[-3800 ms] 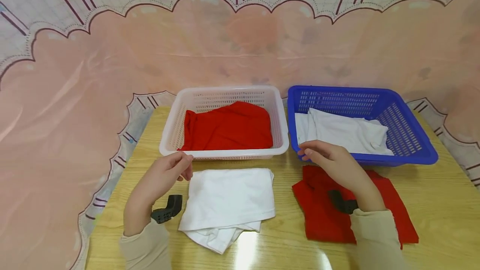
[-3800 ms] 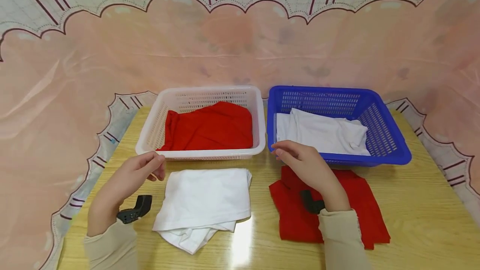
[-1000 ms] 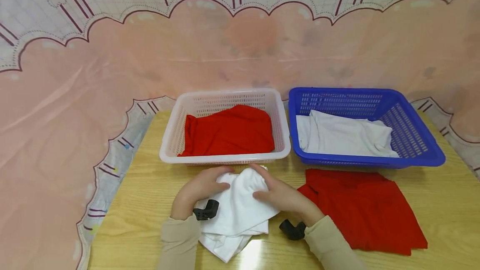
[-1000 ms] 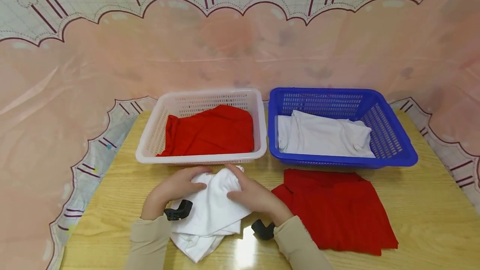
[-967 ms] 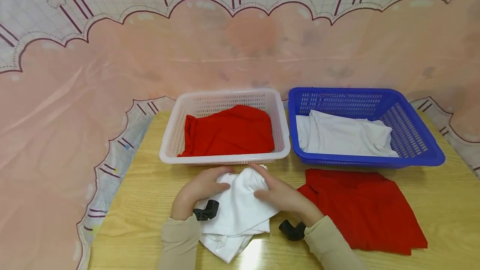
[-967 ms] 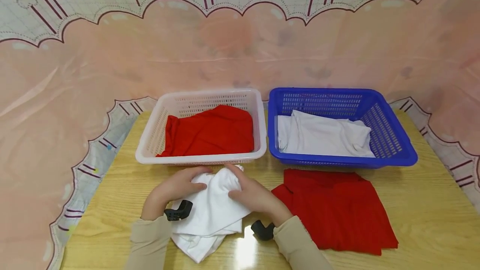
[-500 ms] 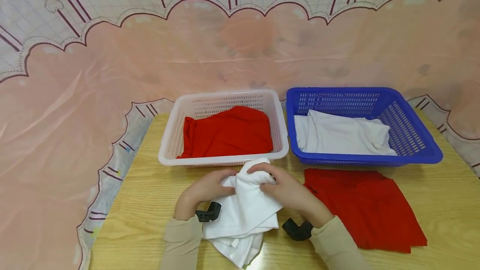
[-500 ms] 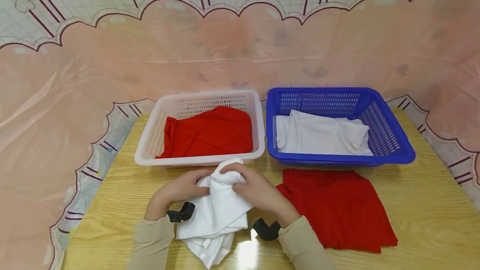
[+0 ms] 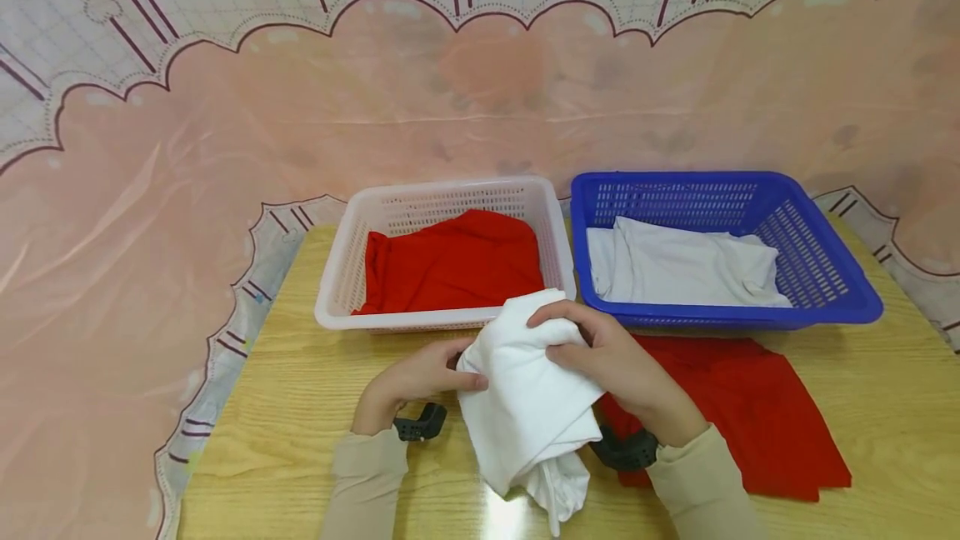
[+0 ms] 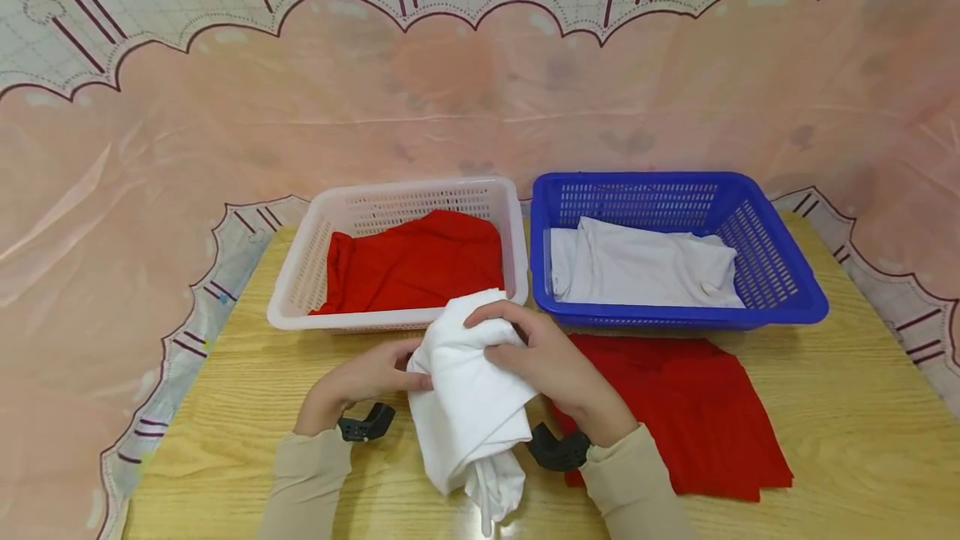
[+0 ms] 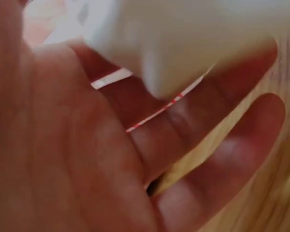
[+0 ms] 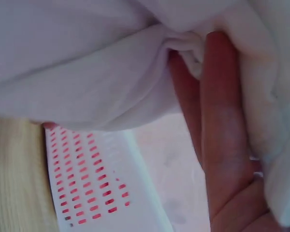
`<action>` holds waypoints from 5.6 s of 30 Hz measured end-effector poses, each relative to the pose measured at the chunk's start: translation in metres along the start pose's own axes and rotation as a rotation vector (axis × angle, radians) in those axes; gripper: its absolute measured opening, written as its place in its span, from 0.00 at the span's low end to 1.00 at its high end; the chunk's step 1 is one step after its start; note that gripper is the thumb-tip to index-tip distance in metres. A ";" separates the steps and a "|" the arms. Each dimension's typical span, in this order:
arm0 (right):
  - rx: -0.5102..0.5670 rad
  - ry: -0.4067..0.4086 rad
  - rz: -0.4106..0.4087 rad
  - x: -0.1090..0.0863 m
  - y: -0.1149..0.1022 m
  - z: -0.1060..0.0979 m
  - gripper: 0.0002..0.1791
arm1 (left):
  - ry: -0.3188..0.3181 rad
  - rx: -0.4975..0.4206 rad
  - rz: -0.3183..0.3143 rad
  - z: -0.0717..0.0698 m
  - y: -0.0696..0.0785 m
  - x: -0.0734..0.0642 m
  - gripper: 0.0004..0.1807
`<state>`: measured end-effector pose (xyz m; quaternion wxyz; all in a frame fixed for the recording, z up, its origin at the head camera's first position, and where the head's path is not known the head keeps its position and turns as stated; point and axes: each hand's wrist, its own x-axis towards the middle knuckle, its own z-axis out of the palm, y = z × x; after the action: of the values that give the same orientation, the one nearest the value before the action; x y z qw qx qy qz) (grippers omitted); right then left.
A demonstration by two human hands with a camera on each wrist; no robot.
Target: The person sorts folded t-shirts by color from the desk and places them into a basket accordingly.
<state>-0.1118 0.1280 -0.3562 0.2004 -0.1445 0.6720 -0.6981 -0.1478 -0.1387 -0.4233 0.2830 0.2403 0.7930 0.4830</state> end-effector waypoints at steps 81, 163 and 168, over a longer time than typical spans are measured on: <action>0.104 0.322 -0.127 0.015 0.007 -0.053 0.25 | 0.310 -0.934 0.464 0.012 0.039 0.017 0.36; 0.018 0.880 -0.117 -0.001 -0.002 -0.177 0.20 | 0.387 0.155 0.247 0.055 0.119 0.148 0.36; -0.008 0.856 -0.078 -0.007 -0.004 -0.178 0.19 | 0.363 0.255 0.201 0.055 0.121 0.153 0.38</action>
<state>-0.1899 0.2883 -0.3619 -0.1239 0.1321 0.6914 -0.6994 -0.2082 0.0462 -0.3673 0.0536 0.2609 0.8577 0.4399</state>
